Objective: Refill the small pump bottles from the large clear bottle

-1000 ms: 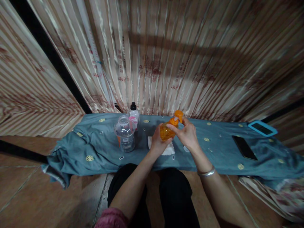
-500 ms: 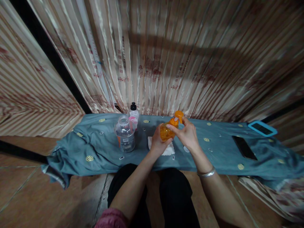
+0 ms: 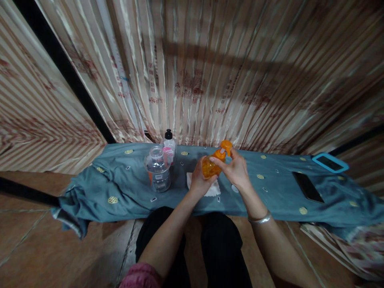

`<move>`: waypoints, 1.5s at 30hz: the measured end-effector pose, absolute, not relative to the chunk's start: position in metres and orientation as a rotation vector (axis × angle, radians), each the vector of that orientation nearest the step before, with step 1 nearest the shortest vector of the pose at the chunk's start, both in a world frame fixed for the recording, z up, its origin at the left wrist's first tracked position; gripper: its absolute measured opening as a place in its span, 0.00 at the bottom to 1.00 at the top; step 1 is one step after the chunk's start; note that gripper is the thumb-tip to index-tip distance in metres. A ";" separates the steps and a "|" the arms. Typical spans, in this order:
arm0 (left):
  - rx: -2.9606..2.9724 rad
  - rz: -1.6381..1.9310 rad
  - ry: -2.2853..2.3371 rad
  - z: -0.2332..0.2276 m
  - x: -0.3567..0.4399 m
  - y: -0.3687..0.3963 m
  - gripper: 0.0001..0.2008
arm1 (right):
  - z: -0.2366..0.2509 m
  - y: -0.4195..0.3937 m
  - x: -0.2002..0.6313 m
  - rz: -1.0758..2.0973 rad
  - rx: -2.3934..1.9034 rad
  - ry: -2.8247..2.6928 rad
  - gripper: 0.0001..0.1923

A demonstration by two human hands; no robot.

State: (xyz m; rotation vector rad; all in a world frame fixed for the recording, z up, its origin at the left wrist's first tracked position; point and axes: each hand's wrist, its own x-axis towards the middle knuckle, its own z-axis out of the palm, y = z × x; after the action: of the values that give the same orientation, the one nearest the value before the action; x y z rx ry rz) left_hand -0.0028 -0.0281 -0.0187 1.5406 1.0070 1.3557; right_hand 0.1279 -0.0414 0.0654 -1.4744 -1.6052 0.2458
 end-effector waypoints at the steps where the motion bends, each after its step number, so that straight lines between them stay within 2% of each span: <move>1: 1.540 1.352 1.010 -0.019 -0.003 -0.028 0.37 | 0.066 -0.043 0.129 0.262 -1.464 -1.616 0.21; 9: 1.547 1.357 1.003 -0.017 -0.004 -0.028 0.37 | 0.059 -0.044 0.133 0.380 -1.415 -1.658 0.18; 18: 1.605 1.343 1.051 -0.013 -0.003 -0.029 0.30 | 0.055 -0.045 0.123 0.271 -1.473 -1.528 0.18; 26: 1.615 1.342 1.064 -0.016 -0.004 -0.029 0.29 | 0.050 -0.047 0.110 0.173 -1.478 -1.428 0.18; 33: 1.553 1.355 1.043 -0.012 -0.004 -0.030 0.30 | 0.042 -0.050 0.110 0.214 -1.456 -1.356 0.21; 37: 1.538 1.357 1.058 -0.011 -0.004 -0.030 0.32 | 0.018 -0.058 0.125 0.267 -1.487 -1.264 0.21; 45: 1.541 1.378 1.068 -0.016 -0.004 -0.026 0.32 | -0.059 -0.071 0.139 0.517 -1.986 -1.300 0.19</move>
State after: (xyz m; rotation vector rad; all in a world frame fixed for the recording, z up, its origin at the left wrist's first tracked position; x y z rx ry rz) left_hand -0.0038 -0.0258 -0.0158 1.5408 1.0681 1.3779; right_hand 0.1387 -0.0712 -0.0587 -1.9864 -1.3000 0.5168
